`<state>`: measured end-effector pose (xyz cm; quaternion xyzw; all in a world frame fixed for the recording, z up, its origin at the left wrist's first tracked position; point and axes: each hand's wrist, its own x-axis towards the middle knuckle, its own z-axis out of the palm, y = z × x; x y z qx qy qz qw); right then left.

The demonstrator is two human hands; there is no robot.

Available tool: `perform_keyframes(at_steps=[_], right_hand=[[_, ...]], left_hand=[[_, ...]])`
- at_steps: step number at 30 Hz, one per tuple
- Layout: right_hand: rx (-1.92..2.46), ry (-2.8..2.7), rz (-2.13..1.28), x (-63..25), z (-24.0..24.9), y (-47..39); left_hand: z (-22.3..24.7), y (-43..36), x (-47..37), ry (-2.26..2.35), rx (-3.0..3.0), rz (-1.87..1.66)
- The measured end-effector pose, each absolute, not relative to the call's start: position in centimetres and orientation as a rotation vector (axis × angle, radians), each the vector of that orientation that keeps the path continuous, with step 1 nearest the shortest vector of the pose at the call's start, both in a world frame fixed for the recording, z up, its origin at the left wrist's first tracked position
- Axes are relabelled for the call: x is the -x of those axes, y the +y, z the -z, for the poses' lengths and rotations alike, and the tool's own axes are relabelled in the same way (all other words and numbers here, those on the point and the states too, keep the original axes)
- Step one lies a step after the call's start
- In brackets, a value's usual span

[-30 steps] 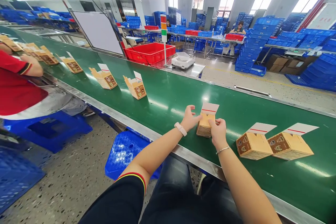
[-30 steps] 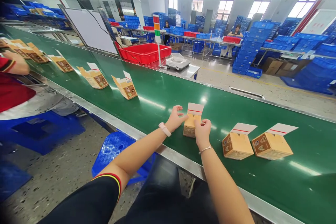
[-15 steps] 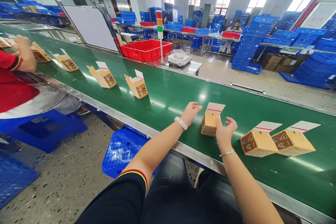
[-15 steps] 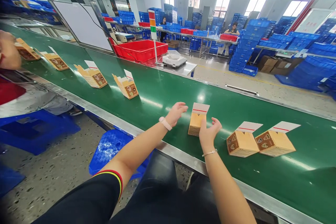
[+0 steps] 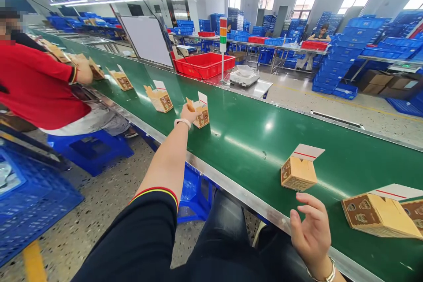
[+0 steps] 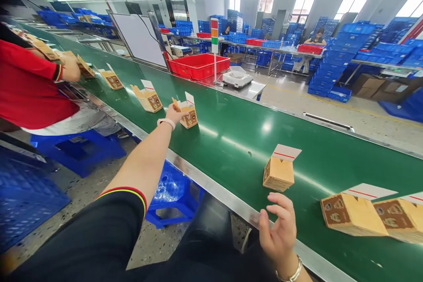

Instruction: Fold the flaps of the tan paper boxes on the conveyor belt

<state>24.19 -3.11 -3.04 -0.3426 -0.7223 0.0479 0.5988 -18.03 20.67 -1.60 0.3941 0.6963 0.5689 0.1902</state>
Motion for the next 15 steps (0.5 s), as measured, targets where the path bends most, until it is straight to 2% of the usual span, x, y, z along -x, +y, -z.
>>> perform_keyframes(at_steps=[5,10,15], right_hand=[[0.784,-1.821,-0.114,-22.0,2.6,-2.2],[0.876,-2.029,-0.052,-19.8,3.4,0.4],[0.964,-2.191,-0.088,-20.2,4.7,3.3]], left_hand=[[2.7,18.9,11.5,1.732,-1.248,-1.413],[5.5,11.3,0.9,1.381,-1.461,-1.529],[6.7,6.0,-2.8,0.924,-2.032,-1.552]])
